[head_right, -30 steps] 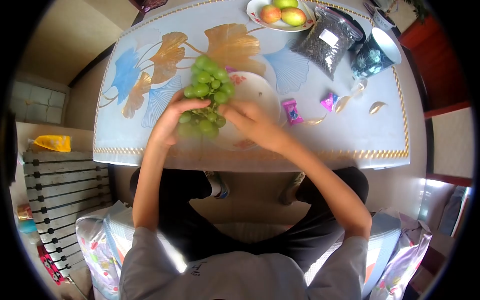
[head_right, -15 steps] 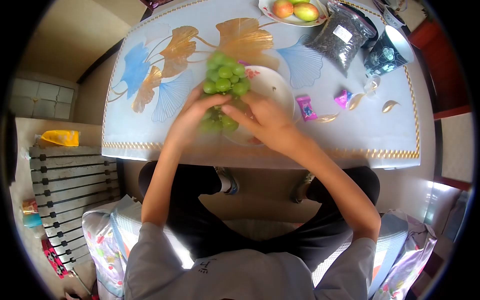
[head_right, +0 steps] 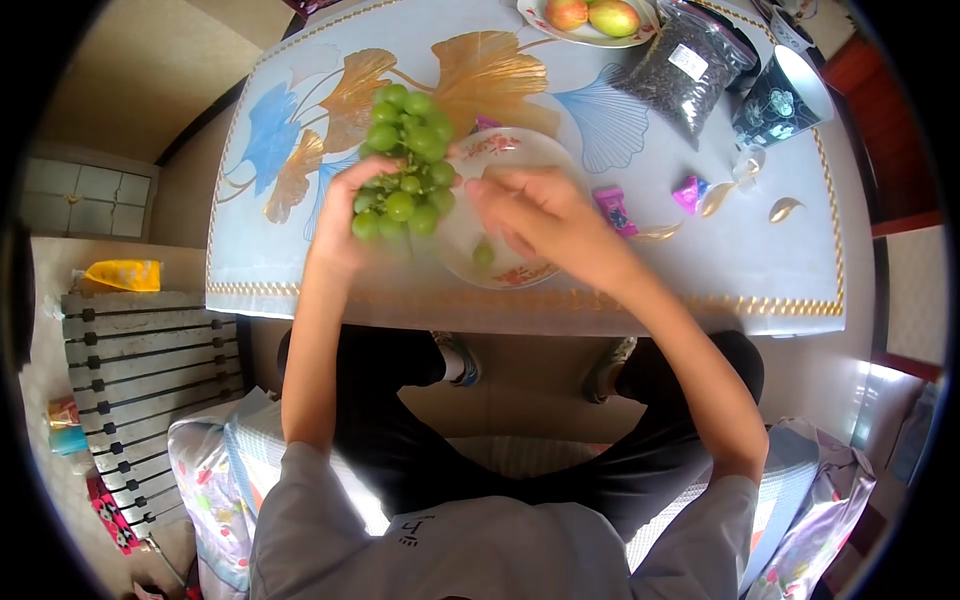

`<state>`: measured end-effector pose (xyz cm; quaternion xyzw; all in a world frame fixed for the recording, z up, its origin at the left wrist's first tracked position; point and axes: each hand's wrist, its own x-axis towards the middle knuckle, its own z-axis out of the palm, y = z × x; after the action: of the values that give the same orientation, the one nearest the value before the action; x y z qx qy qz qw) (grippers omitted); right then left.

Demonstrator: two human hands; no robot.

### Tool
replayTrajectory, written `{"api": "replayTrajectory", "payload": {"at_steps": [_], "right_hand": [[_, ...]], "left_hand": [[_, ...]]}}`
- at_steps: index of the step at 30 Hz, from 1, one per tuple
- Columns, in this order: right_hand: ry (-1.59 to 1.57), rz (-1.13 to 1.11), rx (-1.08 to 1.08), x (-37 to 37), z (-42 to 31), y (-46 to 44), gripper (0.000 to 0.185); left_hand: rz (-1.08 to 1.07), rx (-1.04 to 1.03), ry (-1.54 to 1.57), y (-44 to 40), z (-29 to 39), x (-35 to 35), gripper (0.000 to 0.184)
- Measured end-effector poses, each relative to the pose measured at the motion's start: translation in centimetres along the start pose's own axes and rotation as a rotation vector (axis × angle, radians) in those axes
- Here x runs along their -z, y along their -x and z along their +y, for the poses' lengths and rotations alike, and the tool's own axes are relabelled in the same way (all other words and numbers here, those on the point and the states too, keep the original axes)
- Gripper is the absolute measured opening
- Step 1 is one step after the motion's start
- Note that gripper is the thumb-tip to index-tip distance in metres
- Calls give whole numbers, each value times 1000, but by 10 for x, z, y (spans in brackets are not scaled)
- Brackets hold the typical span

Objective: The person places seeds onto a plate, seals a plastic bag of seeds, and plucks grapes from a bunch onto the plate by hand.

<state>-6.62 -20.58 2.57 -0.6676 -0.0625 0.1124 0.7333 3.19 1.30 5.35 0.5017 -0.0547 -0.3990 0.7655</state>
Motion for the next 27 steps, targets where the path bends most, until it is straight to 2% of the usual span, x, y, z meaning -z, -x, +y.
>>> {"api": "replayTrajectory", "payload": {"at_steps": [1,6,8,12,13,15,18,20,21,24,25,27], "right_hand": [[14,53,28,1,-3,-2,27],[295,274,118,18,16,-14,24],[431,260,120,20,6,-9,20],[683,338,258,21,9,-10,27],[730,338,279,19,9,-13,26],[831,330,330,18,6,-28,24],[774,217,363,-3,0,-73,24],[1078,217,686,-2,30,-126,23],[1231,213,848,-8,30,-138,22],[1306,-166,339,-15,26,-154,27],[1258,-123,386,-14,30,-159,27],[1151,-44,458,-9,43,-162,28]], "left_hand": [[-3,-39,-95,0,4,4,55],[76,-149,-55,13,21,15,56],[119,-206,-13,15,27,23,56],[59,-279,363,10,32,62,50],[40,-307,446,11,33,68,41],[101,-333,457,10,32,72,40],[124,-326,523,8,30,71,40],[152,-285,603,8,30,65,41],[16,-237,641,7,30,66,43],[-131,-187,569,7,31,62,47],[23,-210,422,8,33,48,50],[33,-200,393,6,34,40,50]]}}
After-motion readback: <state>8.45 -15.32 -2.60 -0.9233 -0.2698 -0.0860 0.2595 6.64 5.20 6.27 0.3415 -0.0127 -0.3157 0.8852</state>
